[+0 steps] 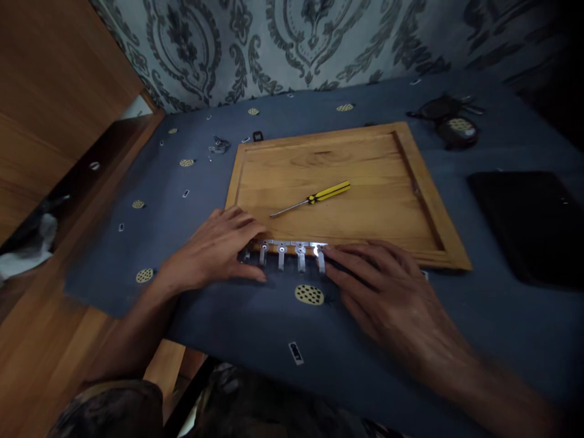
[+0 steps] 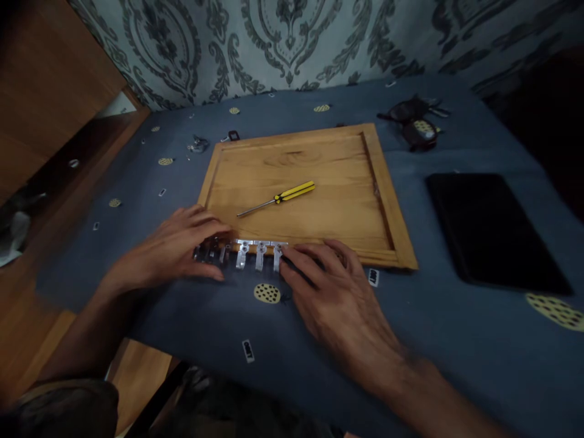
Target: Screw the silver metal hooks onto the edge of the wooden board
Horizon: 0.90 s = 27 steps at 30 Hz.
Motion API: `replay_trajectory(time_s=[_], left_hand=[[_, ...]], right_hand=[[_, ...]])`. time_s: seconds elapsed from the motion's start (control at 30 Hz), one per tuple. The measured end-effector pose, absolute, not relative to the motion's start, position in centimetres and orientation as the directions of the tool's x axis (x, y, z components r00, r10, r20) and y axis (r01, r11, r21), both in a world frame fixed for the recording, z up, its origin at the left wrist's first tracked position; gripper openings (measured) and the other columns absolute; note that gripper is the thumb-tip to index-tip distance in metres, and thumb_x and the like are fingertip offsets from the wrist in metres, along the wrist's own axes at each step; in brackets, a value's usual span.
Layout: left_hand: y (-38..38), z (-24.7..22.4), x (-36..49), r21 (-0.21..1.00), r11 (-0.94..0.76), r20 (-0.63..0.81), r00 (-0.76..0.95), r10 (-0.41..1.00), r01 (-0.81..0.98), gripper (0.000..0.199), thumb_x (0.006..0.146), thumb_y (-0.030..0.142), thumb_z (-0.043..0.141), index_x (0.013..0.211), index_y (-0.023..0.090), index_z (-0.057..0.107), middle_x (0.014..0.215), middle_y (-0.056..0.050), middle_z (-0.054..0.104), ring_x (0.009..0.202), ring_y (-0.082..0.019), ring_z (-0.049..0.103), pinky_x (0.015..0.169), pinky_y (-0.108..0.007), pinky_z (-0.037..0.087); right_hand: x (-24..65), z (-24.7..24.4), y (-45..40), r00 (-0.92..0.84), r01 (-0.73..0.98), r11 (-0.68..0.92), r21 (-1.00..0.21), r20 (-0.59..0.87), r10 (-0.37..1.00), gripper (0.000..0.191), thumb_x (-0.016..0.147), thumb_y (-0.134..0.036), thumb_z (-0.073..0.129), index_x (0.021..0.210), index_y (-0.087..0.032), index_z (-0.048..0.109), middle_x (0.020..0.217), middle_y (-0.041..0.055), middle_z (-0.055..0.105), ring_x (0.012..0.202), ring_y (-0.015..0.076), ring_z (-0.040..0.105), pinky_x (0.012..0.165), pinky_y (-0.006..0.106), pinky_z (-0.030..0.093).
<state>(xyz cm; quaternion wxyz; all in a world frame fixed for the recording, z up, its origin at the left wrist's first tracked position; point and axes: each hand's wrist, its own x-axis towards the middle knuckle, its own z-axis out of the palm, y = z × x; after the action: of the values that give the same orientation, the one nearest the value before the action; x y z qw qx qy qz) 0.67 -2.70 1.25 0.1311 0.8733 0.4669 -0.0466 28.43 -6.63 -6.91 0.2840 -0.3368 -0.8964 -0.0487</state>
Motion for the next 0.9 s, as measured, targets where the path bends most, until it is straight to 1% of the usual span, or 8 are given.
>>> replay_trajectory(time_s=[0.03,0.1,0.17,0.23,0.37,0.6,0.77,0.9], left_hand=[[-2.7,1.5,0.2,0.212,-0.530,-0.168,0.565,0.808,0.821,0.064,0.077,0.064,0.078,0.122,0.021,0.063,0.118,-0.007,0.066,0.115,-0.029,0.057,0.095,-0.042,0.043],[-2.7,1.9,-0.8,0.279,-0.527,-0.065,0.563,0.824,0.803,0.054,0.086,0.065,0.067,0.118,0.022,0.064,0.114,-0.006,0.067,0.109,-0.025,0.060,0.092,-0.038,0.045],[-2.5,2.4,-1.7,0.334,-0.509,0.023,0.533,0.846,0.793,0.039,0.099,0.056,0.053,0.112,0.021,0.066,0.107,-0.005,0.069,0.100,-0.020,0.063,0.087,-0.033,0.046],[-2.3,2.6,-2.5,0.355,-0.483,0.058,0.497,0.866,0.800,0.031,0.104,0.042,0.044,0.109,0.021,0.067,0.104,-0.004,0.070,0.096,-0.018,0.064,0.085,-0.031,0.046],[-1.6,2.3,-3.4,0.330,-0.450,0.040,0.465,0.885,0.830,0.029,0.102,0.030,0.040,0.108,0.020,0.067,0.103,-0.004,0.072,0.095,-0.018,0.065,0.085,-0.032,0.046],[-1.4,0.9,-3.3,0.328,-0.472,-0.017,0.504,0.863,0.818,0.030,0.103,0.026,0.039,0.111,0.019,0.067,0.106,-0.005,0.070,0.101,-0.019,0.063,0.093,-0.034,0.046],[-2.0,0.8,-1.5,0.343,-0.545,0.076,0.556,0.828,0.765,0.030,0.105,0.031,0.041,0.113,0.019,0.067,0.104,-0.006,0.069,0.100,-0.019,0.062,0.090,-0.033,0.048],[-2.6,1.2,0.8,0.357,-0.597,0.159,0.583,0.797,0.718,0.029,0.105,0.030,0.043,0.117,0.019,0.066,0.106,-0.006,0.068,0.102,-0.019,0.062,0.090,-0.032,0.049]], right_hand=[[28.4,-6.9,-6.6,-0.612,0.631,0.768,-0.104,0.542,0.576,0.026,0.100,-0.014,0.048,0.109,-0.016,0.072,0.116,0.0094,0.077,0.111,0.0282,0.063,0.100,0.049,0.045],[28.4,-7.0,-6.6,-0.606,0.635,0.766,-0.106,0.547,0.578,0.026,0.100,-0.014,0.048,0.109,-0.016,0.072,0.116,0.0093,0.077,0.111,0.0281,0.063,0.100,0.049,0.045],[28.4,-7.0,-6.6,-0.599,0.641,0.759,-0.112,0.546,0.586,0.026,0.099,-0.013,0.048,0.108,-0.017,0.072,0.116,0.0092,0.077,0.112,0.0279,0.064,0.101,0.049,0.045],[28.4,-7.0,-6.7,-0.600,0.642,0.758,-0.113,0.541,0.589,0.026,0.098,-0.013,0.048,0.108,-0.018,0.072,0.116,0.0089,0.077,0.112,0.0278,0.064,0.101,0.050,0.045],[28.6,-7.2,-6.7,-0.607,0.640,0.760,-0.108,0.534,0.588,0.026,0.098,-0.013,0.050,0.110,-0.018,0.072,0.118,0.0089,0.077,0.113,0.0289,0.064,0.100,0.052,0.047],[28.8,-7.2,-6.5,-0.623,0.627,0.772,-0.101,0.529,0.576,0.027,0.097,-0.013,0.050,0.110,-0.020,0.073,0.117,0.0080,0.077,0.112,0.0285,0.065,0.099,0.051,0.048],[28.6,-6.5,-6.5,-0.630,0.629,0.772,-0.089,0.522,0.574,0.025,0.097,-0.012,0.051,0.109,-0.017,0.073,0.116,0.0079,0.078,0.109,0.0278,0.065,0.098,0.049,0.047],[28.4,-5.9,-6.6,-0.626,0.643,0.758,-0.109,0.495,0.603,0.026,0.095,-0.010,0.052,0.107,-0.019,0.073,0.115,0.0059,0.078,0.108,0.0251,0.065,0.099,0.046,0.046]])
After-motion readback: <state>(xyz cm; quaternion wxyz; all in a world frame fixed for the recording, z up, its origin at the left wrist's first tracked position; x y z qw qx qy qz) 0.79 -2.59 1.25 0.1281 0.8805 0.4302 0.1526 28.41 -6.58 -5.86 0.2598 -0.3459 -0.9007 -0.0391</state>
